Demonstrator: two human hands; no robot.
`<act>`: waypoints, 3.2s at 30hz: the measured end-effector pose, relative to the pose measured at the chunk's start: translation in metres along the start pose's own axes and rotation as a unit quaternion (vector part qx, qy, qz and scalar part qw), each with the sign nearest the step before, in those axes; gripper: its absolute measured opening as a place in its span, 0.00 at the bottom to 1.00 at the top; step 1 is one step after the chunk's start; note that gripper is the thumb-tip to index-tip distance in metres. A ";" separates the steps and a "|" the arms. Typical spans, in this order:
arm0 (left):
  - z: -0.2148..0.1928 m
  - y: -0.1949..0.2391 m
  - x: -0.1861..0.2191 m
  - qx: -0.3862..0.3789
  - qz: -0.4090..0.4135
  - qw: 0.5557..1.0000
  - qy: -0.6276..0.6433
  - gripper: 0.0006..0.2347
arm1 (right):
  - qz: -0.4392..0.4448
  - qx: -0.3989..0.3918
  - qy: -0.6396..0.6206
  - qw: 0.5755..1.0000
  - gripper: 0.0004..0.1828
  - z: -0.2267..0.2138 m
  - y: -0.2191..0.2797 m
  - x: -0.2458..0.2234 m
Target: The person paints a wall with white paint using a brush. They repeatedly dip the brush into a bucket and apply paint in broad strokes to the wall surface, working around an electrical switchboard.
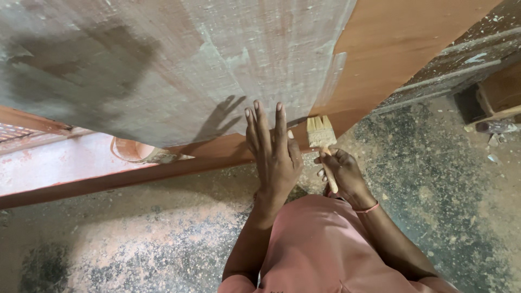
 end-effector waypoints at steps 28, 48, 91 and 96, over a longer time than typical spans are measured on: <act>0.012 -0.006 0.002 -0.009 0.005 1.000 0.004 0.26 | -0.102 -0.009 -0.054 0.993 0.09 -0.009 0.031 -0.041; 0.035 -0.019 0.014 -0.005 0.025 0.999 0.019 0.27 | -0.103 0.011 -0.032 0.994 0.06 -0.031 0.023 -0.049; 0.019 -0.011 0.002 -0.017 0.026 0.999 0.035 0.28 | -0.174 -0.079 -0.204 0.960 0.08 0.026 0.097 -0.119; 0.009 -0.005 -0.005 -0.046 0.035 0.996 0.065 0.28 | -0.263 -0.133 -0.220 0.930 0.09 0.047 0.132 -0.149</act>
Point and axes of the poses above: each hand's wrist, its own y-axis away from the middle knuckle, its own z-axis out of the palm, x = y × z, the point moved 4 cm from there along -y, towards the middle knuckle, and after that the axes turned 11 degrees about z, right-handed, at the moved point
